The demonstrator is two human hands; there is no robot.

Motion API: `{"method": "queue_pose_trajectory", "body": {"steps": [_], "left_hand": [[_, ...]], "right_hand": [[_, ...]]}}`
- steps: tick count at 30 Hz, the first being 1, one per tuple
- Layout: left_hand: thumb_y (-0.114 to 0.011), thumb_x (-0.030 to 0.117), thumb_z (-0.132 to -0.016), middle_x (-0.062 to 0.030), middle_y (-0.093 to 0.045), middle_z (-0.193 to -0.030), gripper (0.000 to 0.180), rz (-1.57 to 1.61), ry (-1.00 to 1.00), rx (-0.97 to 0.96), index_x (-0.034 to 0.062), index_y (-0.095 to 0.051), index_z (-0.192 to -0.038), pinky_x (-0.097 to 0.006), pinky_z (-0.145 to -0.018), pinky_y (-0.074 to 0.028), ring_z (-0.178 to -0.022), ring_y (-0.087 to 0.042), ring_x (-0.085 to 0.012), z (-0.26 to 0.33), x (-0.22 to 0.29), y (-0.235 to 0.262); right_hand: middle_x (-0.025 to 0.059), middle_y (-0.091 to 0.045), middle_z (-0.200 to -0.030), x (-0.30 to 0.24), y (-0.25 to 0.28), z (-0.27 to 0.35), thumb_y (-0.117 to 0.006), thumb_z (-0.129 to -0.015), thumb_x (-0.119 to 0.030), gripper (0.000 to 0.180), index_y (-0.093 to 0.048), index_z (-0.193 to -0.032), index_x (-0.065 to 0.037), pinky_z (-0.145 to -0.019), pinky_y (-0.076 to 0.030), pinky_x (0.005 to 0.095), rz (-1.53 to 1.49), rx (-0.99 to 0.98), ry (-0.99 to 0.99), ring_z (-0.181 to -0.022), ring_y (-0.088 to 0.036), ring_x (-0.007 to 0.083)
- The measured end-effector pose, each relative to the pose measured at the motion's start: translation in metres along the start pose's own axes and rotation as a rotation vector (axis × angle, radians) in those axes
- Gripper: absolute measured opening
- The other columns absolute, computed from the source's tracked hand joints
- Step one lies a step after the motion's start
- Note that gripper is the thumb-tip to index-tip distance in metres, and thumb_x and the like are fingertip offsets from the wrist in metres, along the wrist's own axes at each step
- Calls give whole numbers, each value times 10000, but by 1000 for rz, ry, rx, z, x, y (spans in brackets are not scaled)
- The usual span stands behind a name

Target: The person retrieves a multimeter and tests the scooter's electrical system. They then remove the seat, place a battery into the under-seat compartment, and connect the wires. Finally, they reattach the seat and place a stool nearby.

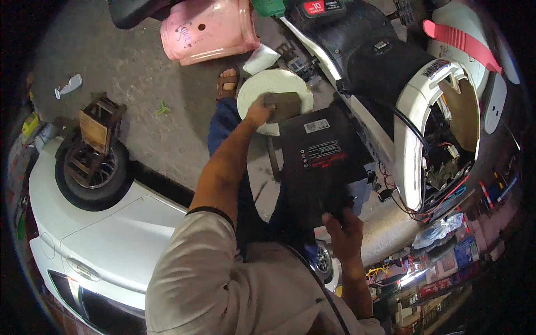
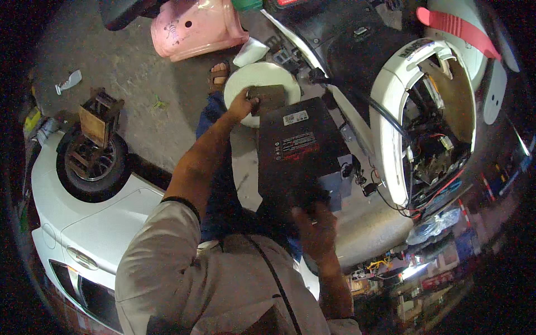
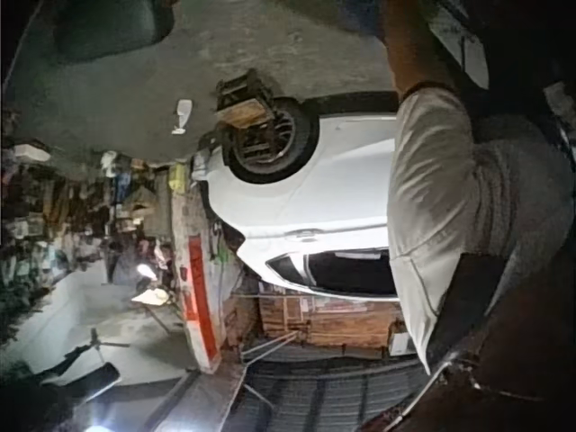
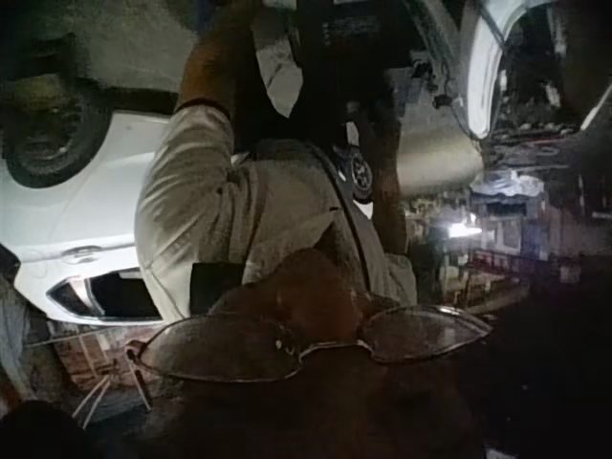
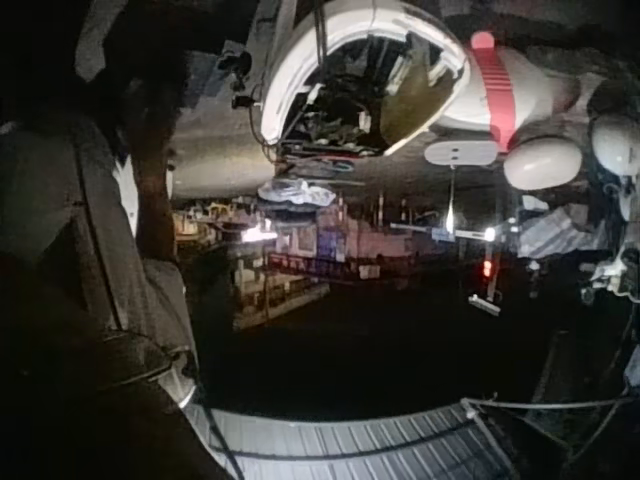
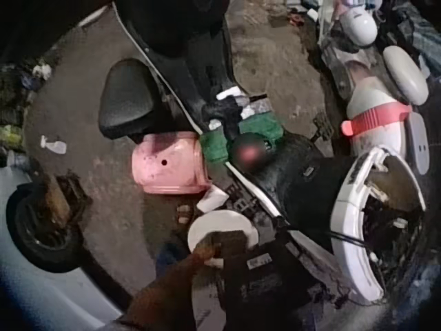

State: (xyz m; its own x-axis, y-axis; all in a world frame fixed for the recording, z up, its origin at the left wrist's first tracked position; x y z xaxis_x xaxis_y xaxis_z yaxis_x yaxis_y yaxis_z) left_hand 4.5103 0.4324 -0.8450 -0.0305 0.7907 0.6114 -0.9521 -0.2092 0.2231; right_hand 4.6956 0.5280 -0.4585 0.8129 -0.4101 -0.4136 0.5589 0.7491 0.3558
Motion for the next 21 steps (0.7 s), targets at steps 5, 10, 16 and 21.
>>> {"method": "queue_pose_trajectory", "body": {"steps": [5, 10, 16, 21], "left_hand": [[-508, 259, -920, -107, -613, -1005, 424, 631, 294, -183, 38, -463, -1279, -309, -724, -471, -843, -573, -204, 4, -12, -32], [-388, 445, -951, -115, -595, -1081, 493, 897, 444, -251, 56, -496, -1235, -358, -752, -469, -892, -568, -220, -5, -29, -53], [-298, 571, -933, -152, -522, -1230, 646, 1105, 594, -240, 60, -417, -1309, -437, -861, -449, -1029, -538, -291, 1, -12, -55], [-281, 592, -927, -175, -484, -1303, 690, 1073, 711, -224, 50, -405, -1335, -473, -976, -375, -1133, -489, -329, 17, 28, -43]], "right_hand": [[-37, -508, -621, -7, -7, -18, -631, -838, -162, 155, -578, -768, -34, -489, -324, 231, -135, 43, -47, -568, -404, 41], [-15, -526, -652, -3, -15, -41, -635, -835, -177, 148, -601, -838, -33, -510, -347, 235, -53, 71, -8, -594, -434, 50], [17, -577, -702, -7, -30, -72, -633, -841, -197, 196, -603, -887, -9, -576, -416, 293, -15, 69, 176, -645, -500, 98], [136, -607, -761, 6, -35, -82, -656, -827, -241, 244, -602, -877, -8, -632, -449, 377, 149, 100, 308, -688, -565, 274]]}}
Point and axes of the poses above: each hand's wrist, its own z-axis away from the middle knuckle, its own y-axis out of the back of the hand, x = y × z, the point moved 5 cm from there along -z, towards the middle knuckle
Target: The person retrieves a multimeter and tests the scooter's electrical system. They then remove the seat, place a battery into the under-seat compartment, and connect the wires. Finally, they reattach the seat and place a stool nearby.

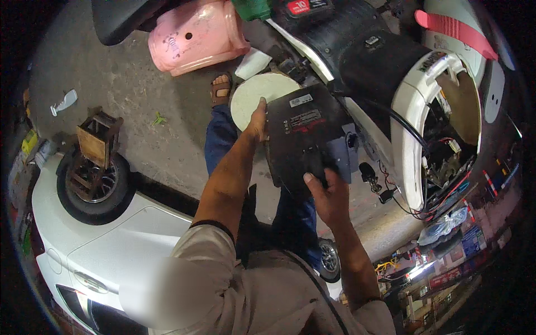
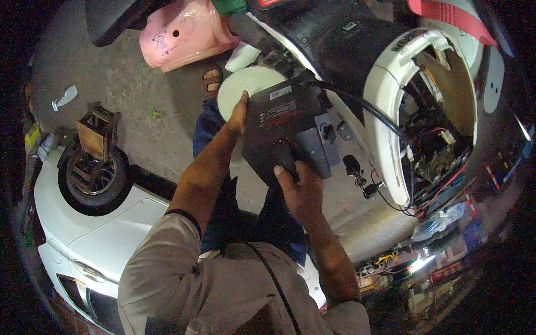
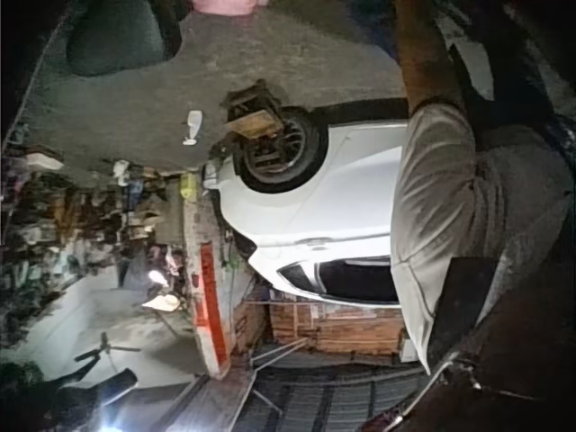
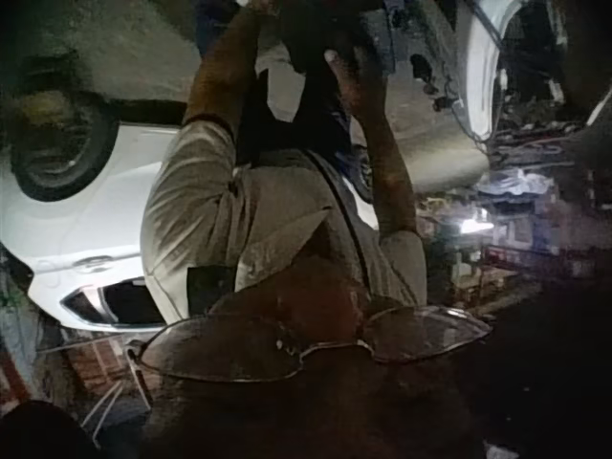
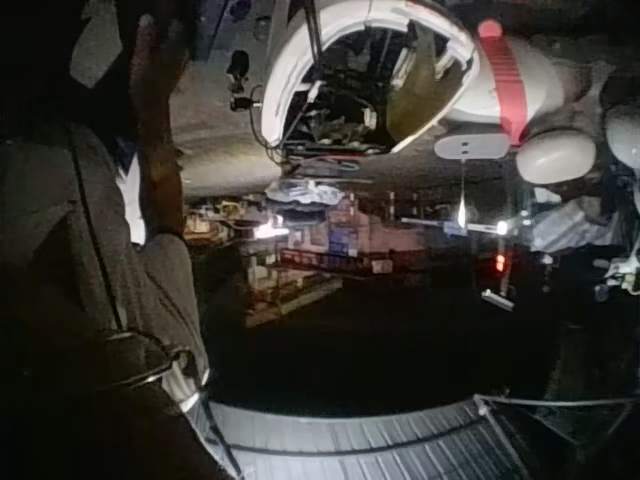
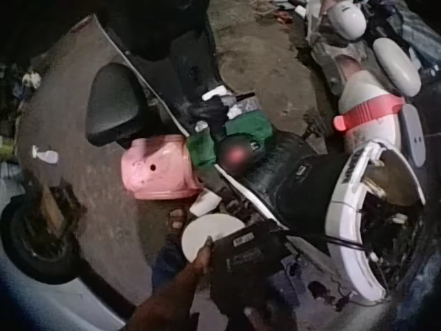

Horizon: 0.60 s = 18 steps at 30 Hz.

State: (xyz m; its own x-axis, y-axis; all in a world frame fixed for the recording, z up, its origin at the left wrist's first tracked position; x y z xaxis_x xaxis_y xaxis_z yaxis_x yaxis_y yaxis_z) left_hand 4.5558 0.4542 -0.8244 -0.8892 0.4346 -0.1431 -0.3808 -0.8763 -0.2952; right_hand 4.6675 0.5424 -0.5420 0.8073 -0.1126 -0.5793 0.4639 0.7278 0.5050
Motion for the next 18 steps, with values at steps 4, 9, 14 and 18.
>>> {"method": "queue_pose_trajectory", "body": {"steps": [4, 9, 14, 18], "left_hand": [[-294, 593, -924, -181, -501, -1287, 687, 123, -6, -214, 33, -472, -1280, -484, -987, -363, -1140, -485, -337, 18, 4, -27], [-294, 582, -930, -190, -508, -1272, 682, 273, 10, -390, 22, -477, -1274, -465, -986, -375, -1135, -490, -338, -10, -4, -19], [-266, 566, -940, -200, -493, -1282, 685, 124, -55, -318, 10, -438, -1302, -454, -994, -378, -1134, -491, -350, 28, 24, -49], [-254, 558, -943, -199, -481, -1295, 681, 188, -5, -369, 10, -428, -1308, -458, -985, -389, -1145, -487, -353, 17, 23, -44]], "right_hand": [[23, -556, -659, -3, 2, -7, -633, -851, -238, 237, -589, -819, -7, -562, -404, 294, -18, 11, -163, -612, -485, 105], [-6, -522, -621, -2, -1, -8, -621, -869, -228, 210, -593, -808, -29, -514, -379, 263, -112, 14, -185, -570, -454, 77], [122, -587, -729, -11, 6, -16, -634, -855, -247, 238, -598, -884, -14, -600, -438, 341, -204, 17, -236, -662, -557, 243], [30, -546, -667, -5, 0, -23, -627, -873, -224, 209, -582, -836, -23, -542, -401, 260, -239, 20, -196, -603, -480, 107]]}}
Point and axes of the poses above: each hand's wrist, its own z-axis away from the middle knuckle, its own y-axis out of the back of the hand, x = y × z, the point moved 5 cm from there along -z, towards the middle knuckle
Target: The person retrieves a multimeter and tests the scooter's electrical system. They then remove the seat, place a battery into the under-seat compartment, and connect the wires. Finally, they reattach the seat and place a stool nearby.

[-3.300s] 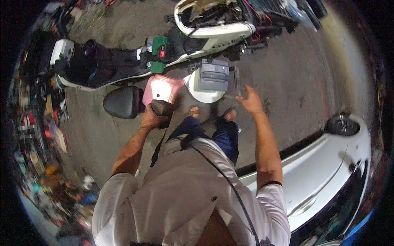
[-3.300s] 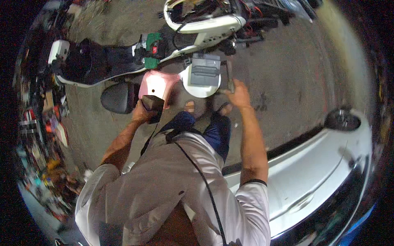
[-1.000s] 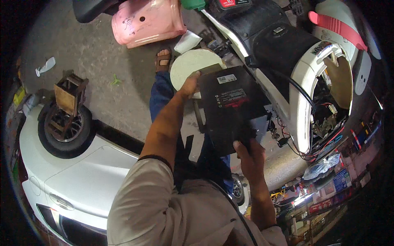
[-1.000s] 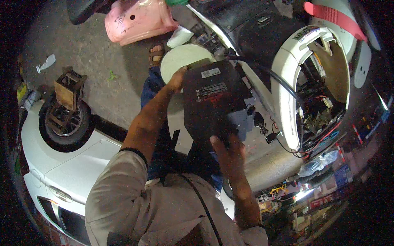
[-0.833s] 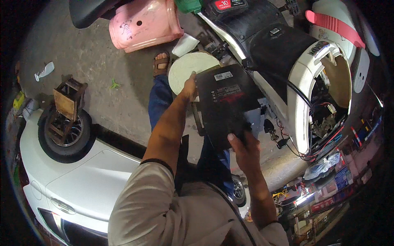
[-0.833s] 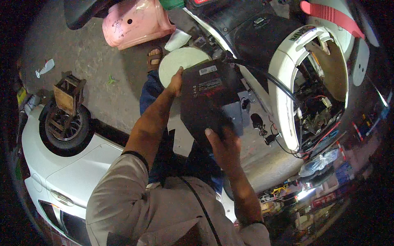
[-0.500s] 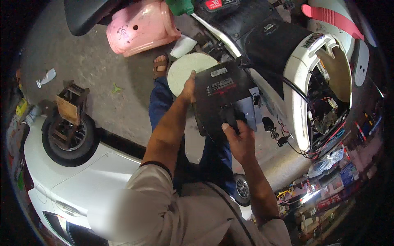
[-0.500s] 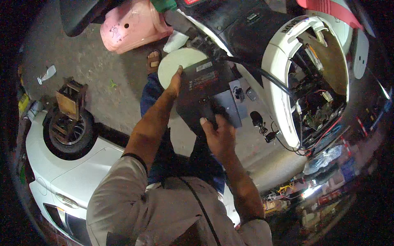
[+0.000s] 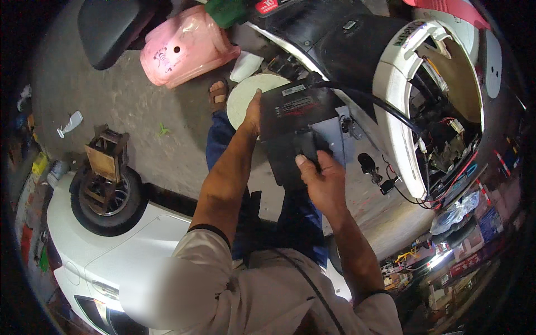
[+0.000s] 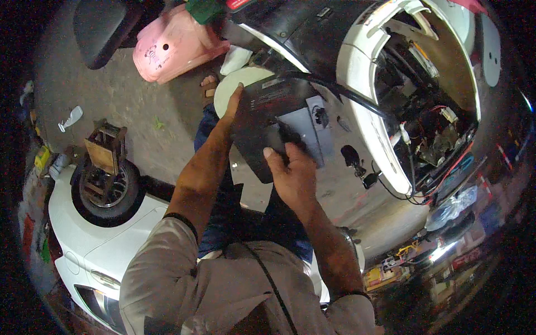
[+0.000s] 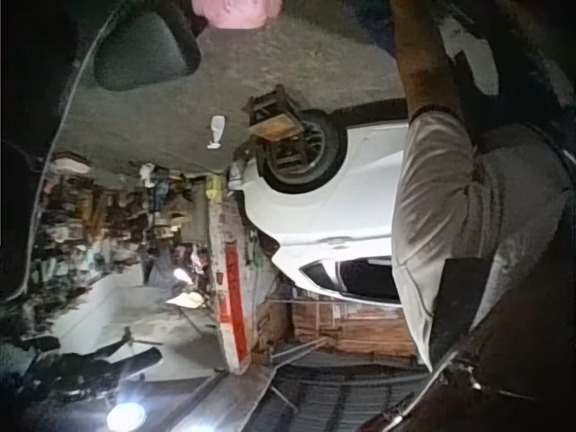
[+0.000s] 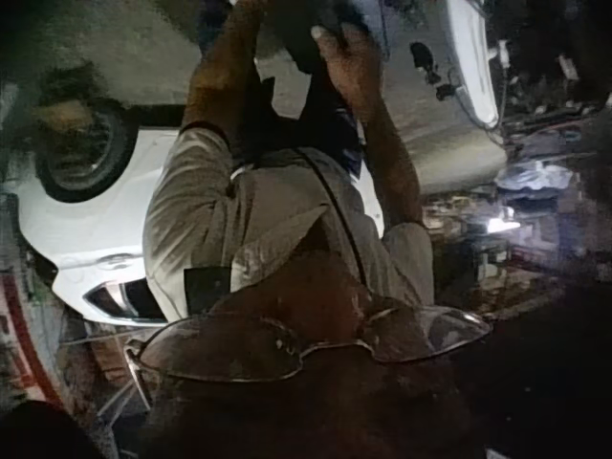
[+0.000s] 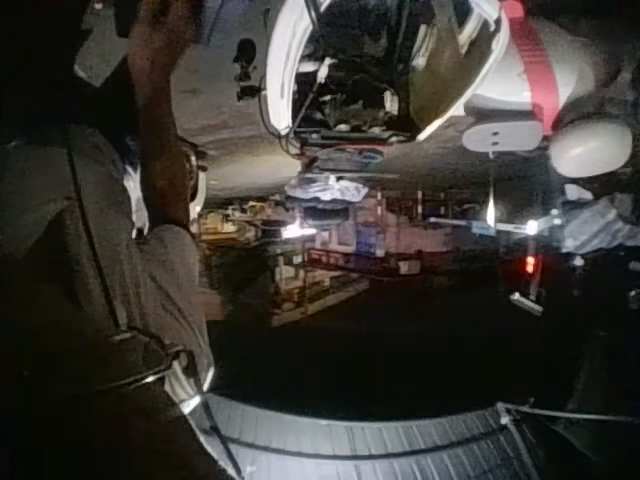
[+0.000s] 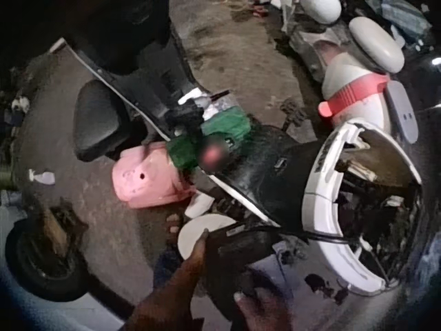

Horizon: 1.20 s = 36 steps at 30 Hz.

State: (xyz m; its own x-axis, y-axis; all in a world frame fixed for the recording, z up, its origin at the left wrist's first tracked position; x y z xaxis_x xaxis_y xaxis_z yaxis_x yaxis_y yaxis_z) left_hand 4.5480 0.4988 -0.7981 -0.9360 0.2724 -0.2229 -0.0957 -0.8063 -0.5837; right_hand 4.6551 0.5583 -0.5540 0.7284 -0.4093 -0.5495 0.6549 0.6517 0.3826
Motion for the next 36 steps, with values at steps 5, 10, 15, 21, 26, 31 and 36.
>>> {"method": "queue_pose_trajectory", "body": {"steps": [5, 10, 15, 21, 26, 31, 36], "left_hand": [[-265, 547, -945, -205, -506, -1263, 661, -115, -54, 163, 14, -444, -1293, -466, -973, -400, -1108, -516, -353, 22, 1, -28], [-305, 507, -952, -203, -506, -1254, 599, -68, -25, 80, 38, -432, -1303, -474, -946, -416, -1088, -528, -341, 11, 1, -1], [-406, 448, -944, -192, -559, -1169, 534, -112, -1, 288, 25, -460, -1266, -440, -903, -468, -1017, -571, -324, 41, 6, -23], [-472, 346, -929, -163, -546, -1174, 443, -431, -135, 274, 38, -472, -1248, -392, -856, -497, -999, -583, -285, 74, 6, -45], [-515, 303, -900, -128, -562, -1106, 432, -568, -198, 380, 45, -471, -1244, -348, -797, -486, -936, -572, -233, 90, 11, -33], [-585, 200, -855, -98, -545, -1121, 468, -1008, -454, 479, 32, -444, -1268, -307, -835, -434, -969, -527, -194, 115, 39, -73], [-611, 104, -827, -124, -525, -1204, 482, -1496, -896, 11, 6, -450, -1271, -385, -868, -420, -1097, -493, -254, 113, 41, -174]], "right_hand": [[17, -555, -677, 2, 1, 0, -626, -873, -199, 191, -597, -877, -11, -577, -426, 251, 47, -3, 57, -627, -487, 81], [43, -601, -734, 8, 1, 2, -625, -871, -200, 203, -605, -928, -7, -612, -442, 277, 128, -35, 52, -669, -517, 105], [109, -576, -679, 16, 5, 1, -657, -838, -232, 255, -587, -871, 11, -592, -438, 294, 105, 17, 130, -619, -523, 139], [220, -585, -666, 6, 12, 7, -660, -806, -308, 358, -588, -861, 38, -646, -476, 434, 102, 22, 103, -684, -599, 401], [213, -609, -759, 2, 19, 23, -673, -792, -243, 328, -577, -947, 30, -654, -492, 422, 3, 163, 194, -719, -608, 383], [193, -604, -935, 15, 22, 35, -694, -753, -168, 319, -580, -999, 1, -745, -483, 431, 38, 390, 445, -863, -583, 388], [180, -583, -941, 16, 31, 43, -664, -766, -154, 298, -582, -1015, -12, -800, -462, 421, 122, 425, 425, -899, -561, 374]]}}
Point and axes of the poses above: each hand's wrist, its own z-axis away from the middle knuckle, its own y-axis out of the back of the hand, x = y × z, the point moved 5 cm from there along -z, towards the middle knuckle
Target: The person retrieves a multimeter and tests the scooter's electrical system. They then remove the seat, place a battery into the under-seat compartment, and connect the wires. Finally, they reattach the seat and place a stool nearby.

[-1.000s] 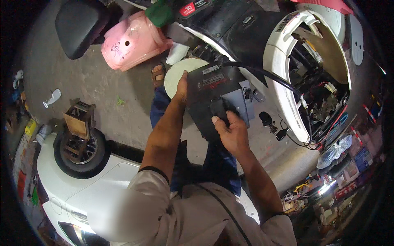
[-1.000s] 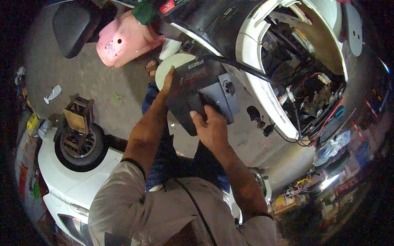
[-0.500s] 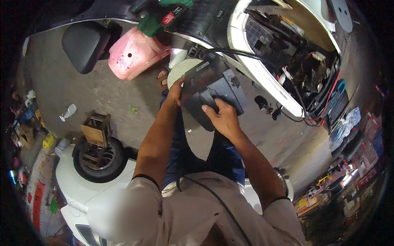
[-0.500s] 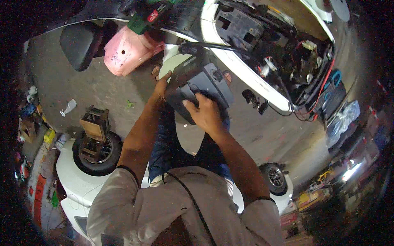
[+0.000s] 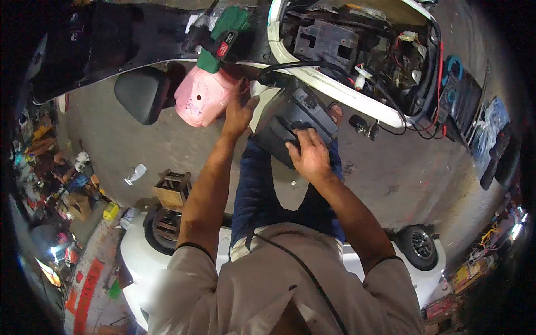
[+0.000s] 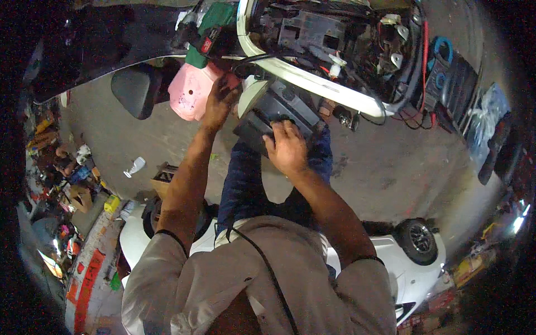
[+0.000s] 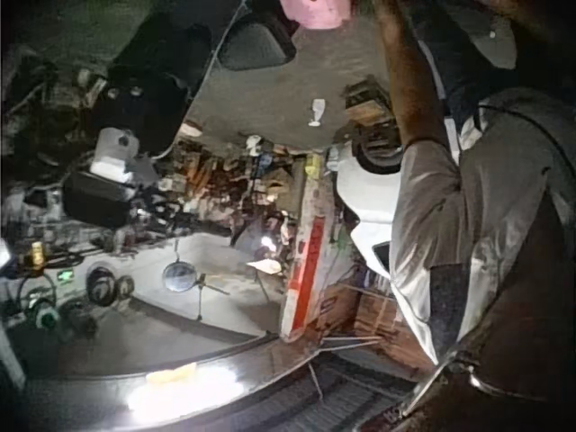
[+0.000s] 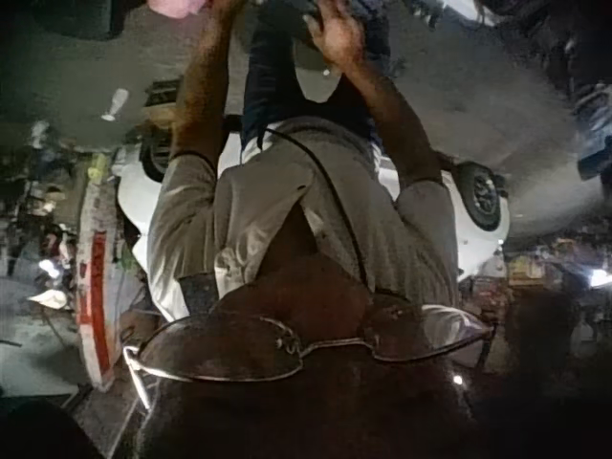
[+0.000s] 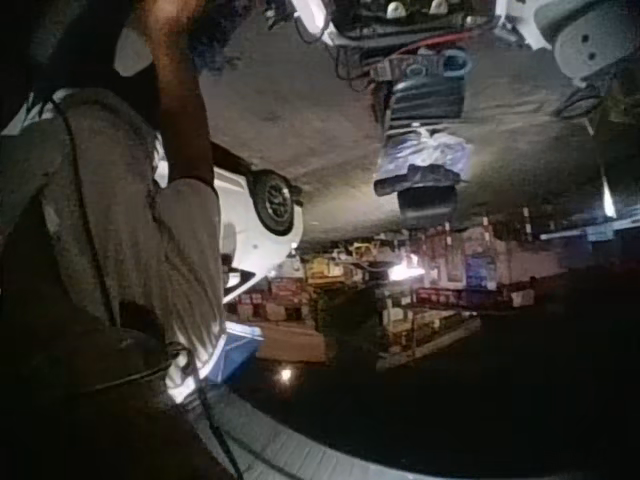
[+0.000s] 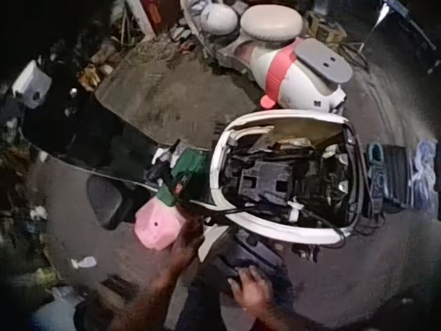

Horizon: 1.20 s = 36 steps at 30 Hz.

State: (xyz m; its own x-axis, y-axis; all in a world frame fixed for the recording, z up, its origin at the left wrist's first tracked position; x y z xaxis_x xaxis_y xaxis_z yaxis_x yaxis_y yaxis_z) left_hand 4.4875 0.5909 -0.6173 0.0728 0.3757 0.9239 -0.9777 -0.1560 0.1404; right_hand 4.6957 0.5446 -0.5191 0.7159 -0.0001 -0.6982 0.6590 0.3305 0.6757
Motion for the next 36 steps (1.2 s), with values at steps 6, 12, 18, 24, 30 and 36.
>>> {"method": "queue_pose_trajectory", "body": {"steps": [6, 12, 18, 24, 30, 36], "left_hand": [[-565, 123, -866, -185, -597, -970, 243, -429, -93, -158, 4, -566, -1078, -386, -788, -453, -914, -574, -303, -29, 21, -7], [-527, 200, -909, -141, -601, -767, 225, -293, -79, -82, -20, -561, -946, -337, -653, -469, -686, -570, -223, 3, 83, 7], [-526, 244, -932, -78, -593, -776, 249, 386, 439, -277, 3, -563, -983, -286, -592, -481, -621, -585, -169, 41, 128, -24], [-519, 264, -934, -87, -584, -705, 252, 681, 463, -278, 18, -571, -928, -302, -558, -452, -587, -554, -189, 48, 154, -35], [-502, 254, -944, -71, -590, -692, 256, 680, 425, -334, 19, -561, -864, -298, -572, -459, -601, -562, -167, 51, 183, -36], [-535, 257, -929, -56, -586, -682, 240, 564, 439, -321, 25, -555, -872, -269, -564, -448, -588, -555, -150, 68, 190, -43]], "right_hand": [[180, -585, -911, 8, 21, -5, -596, -811, -128, 207, -600, -985, -15, -804, -450, 431, -74, 136, -89, -895, -555, 383], [190, -618, -890, 3, 43, -10, -599, -813, -90, 118, -622, -886, 1, -743, -487, 395, -272, 177, -183, -841, -601, 371], [60, -629, -988, -24, 51, 0, -583, -860, -16, 400, -488, -1248, -28, -815, -452, 247, -733, -80, -319, -916, -560, 118], [78, -625, -1043, -51, 85, 8, -605, -858, -45, 458, -448, -1287, -5, -774, -463, 259, -970, -13, -259, -867, -578, 126], [83, -622, -1028, -68, 105, -1, -601, -868, -63, 453, -450, -1291, -9, -738, -473, 261, -918, -7, -170, -843, -585, 136], [59, -618, -955, -69, 109, -2, -608, -868, -73, 376, -502, -1220, 7, -730, -482, 247, -1002, -1, -226, -852, -582, 100]]}}
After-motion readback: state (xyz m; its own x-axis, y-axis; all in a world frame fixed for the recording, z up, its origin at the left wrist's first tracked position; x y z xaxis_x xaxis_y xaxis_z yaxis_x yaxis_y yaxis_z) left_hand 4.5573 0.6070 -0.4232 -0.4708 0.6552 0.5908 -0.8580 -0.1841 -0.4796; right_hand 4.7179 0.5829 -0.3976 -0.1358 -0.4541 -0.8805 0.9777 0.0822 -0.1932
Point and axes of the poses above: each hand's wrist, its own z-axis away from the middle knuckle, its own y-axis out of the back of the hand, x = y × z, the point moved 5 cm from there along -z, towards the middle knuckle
